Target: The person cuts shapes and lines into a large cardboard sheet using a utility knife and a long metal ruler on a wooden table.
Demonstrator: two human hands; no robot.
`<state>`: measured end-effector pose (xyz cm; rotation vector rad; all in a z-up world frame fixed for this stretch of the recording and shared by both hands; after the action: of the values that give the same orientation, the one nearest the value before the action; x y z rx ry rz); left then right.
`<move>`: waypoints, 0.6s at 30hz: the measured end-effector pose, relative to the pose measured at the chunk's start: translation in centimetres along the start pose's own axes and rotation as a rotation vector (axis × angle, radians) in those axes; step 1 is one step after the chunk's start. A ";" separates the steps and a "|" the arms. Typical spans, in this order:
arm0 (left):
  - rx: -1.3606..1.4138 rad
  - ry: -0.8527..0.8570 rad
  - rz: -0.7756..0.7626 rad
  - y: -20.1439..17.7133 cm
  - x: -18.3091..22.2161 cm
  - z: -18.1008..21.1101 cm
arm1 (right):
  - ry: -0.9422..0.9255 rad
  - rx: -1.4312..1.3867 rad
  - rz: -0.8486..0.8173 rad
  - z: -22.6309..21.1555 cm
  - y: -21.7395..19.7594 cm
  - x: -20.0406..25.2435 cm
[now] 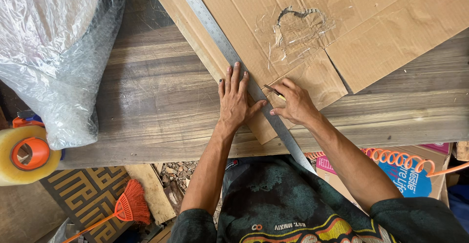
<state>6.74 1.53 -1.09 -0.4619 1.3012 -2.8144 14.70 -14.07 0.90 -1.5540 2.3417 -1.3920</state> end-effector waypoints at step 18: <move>-0.007 0.009 0.003 0.1 -0.1 0.0 | -0.011 -0.019 -0.014 -0.4 -0.6 -0.1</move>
<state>6.87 1.52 -1.20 -0.4475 1.3120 -2.8141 15.02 -13.83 1.52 -1.5809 2.3498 -1.3648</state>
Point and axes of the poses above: each hand's wrist, its own x-axis away from the middle knuckle, its own y-axis out of the palm, z = x × y, the point moved 7 cm from there along -x, towards the middle knuckle, and after that the axes turned 8 degrees about -z, right-handed, at the moved point
